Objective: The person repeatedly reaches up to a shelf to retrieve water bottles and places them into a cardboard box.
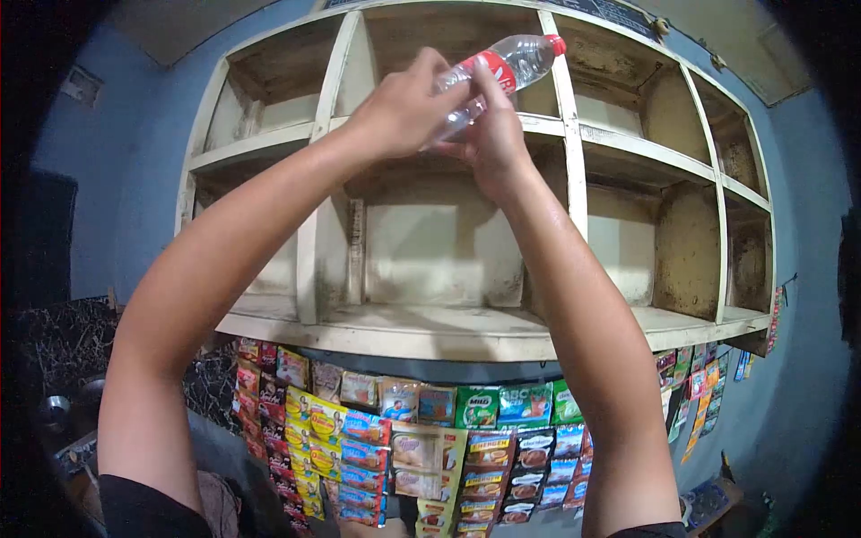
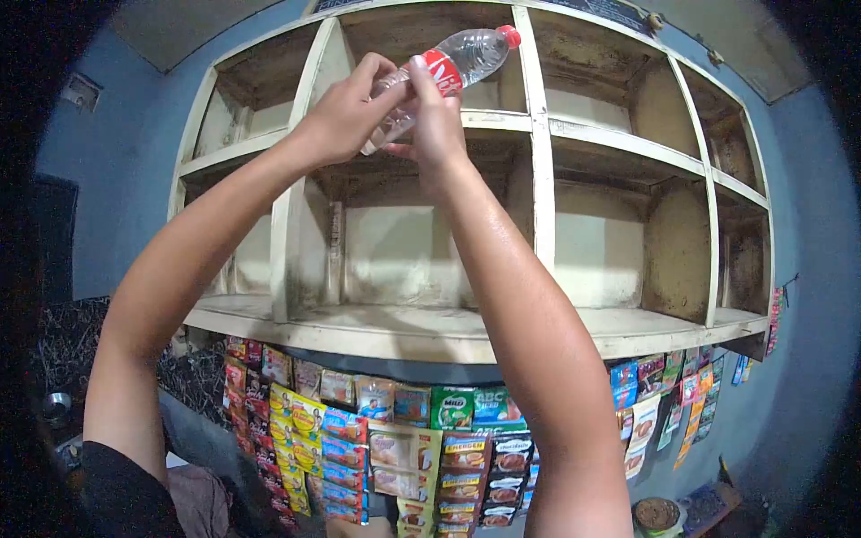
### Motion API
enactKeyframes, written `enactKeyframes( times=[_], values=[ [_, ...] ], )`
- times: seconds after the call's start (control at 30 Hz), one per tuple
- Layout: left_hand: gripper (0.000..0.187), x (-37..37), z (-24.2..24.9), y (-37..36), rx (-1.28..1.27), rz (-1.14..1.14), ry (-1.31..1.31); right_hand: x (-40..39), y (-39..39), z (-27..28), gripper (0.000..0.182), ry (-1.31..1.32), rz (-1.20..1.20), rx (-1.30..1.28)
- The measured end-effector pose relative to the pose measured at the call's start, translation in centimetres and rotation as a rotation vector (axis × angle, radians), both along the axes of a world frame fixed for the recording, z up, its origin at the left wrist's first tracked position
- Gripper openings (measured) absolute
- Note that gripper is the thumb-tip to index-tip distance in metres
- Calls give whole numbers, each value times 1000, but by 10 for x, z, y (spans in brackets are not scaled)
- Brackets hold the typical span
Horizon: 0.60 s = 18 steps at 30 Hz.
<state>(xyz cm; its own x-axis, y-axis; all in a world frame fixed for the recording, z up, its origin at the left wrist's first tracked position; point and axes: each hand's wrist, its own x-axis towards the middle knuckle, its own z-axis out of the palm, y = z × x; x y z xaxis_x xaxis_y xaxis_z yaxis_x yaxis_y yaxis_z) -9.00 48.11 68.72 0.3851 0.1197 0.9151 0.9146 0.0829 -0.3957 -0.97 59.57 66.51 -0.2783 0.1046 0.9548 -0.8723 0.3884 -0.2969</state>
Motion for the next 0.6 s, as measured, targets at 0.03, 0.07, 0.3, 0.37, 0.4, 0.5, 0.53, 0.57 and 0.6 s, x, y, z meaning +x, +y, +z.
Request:
enactKeyframes(
  times=[0.03,0.07,0.3,0.37,0.4,0.5,0.53,0.57,0.6],
  values=[
    [46,1,-9,-2,-71,-34,-95,1,-5,-6,55,-39,130,-21],
    [49,3,-20,-5,-144,-66,-190,0,-9,-11,49,-38,220,-142],
    [48,-10,-62,-32,-498,-202,-122,13,-11,-44,37,92,-85,-252],
    [42,-9,-69,-40,-500,-111,-134,27,-10,-52,38,102,-195,-294],
    [41,-10,-70,-44,-476,-61,-99,32,-5,-55,38,120,-223,-275],
    [39,-13,-67,-52,-460,31,-102,52,12,-59,39,95,-261,-245],
    [36,-15,-63,-53,-411,74,-102,59,17,-60,39,53,-265,-231],
    [33,-17,-59,-53,-359,116,-102,71,11,-65,39,39,-233,-212],
    [33,-20,-55,-52,-358,111,-106,76,14,-68,39,35,-238,-210]
  ],
)
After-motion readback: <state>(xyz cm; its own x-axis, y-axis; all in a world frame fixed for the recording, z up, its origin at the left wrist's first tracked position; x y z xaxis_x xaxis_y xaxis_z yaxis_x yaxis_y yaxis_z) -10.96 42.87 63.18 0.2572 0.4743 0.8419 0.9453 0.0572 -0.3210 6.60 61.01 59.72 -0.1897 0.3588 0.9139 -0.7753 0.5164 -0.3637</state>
